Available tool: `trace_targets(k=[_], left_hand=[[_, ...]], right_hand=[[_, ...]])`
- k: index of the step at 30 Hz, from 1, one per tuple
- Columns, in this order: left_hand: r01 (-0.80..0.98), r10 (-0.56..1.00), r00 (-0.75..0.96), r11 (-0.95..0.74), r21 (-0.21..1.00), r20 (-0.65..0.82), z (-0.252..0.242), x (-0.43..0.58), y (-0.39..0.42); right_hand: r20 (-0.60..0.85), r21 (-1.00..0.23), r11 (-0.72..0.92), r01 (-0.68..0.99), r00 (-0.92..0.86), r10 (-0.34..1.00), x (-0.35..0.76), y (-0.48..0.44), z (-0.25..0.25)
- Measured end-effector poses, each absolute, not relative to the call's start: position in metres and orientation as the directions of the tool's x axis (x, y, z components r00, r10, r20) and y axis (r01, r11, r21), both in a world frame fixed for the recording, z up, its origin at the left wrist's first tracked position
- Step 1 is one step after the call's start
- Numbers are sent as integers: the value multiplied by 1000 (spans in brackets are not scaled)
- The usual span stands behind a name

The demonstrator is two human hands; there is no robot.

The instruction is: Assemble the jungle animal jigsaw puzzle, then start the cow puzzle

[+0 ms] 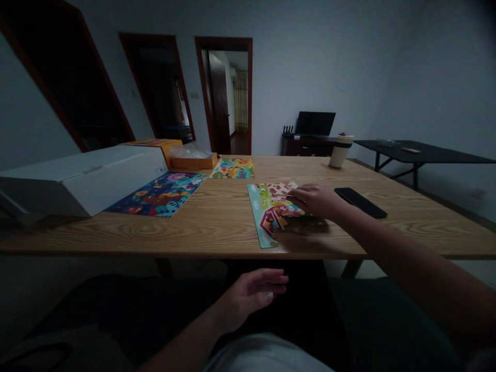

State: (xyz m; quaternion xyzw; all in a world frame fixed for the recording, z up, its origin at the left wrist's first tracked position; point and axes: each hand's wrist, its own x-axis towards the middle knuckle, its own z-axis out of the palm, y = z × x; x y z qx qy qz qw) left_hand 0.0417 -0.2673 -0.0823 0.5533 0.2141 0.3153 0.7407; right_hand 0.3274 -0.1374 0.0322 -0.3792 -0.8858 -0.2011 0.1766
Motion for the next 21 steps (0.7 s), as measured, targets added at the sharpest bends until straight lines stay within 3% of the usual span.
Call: trace_targets(k=[5, 9, 12, 14, 18, 21], left_hand=[[-154, 667, 744, 95, 983, 52, -65, 36, -265], [16, 630, 760, -267, 963, 162, -27, 26, -250], [134, 583, 756, -585, 800, 299, 0, 25, -228], [217, 554, 763, -704, 676, 333, 9, 30, -211], [348, 500, 816, -825, 446, 288, 3, 44, -184], [371, 474, 834, -860, 350, 281, -8, 48, -174]], right_hand=[[444, 129, 644, 754, -625, 642, 321, -131, 43], [457, 88, 594, 800, -562, 689, 323, -128, 46], [447, 114, 559, 822, -545, 709, 332, -123, 41], [422, 140, 572, 808, -571, 704, 341, -120, 37], [305, 143, 628, 765, -638, 708, 363, -117, 29], [165, 37, 588, 808, -585, 794, 379, -120, 28]])
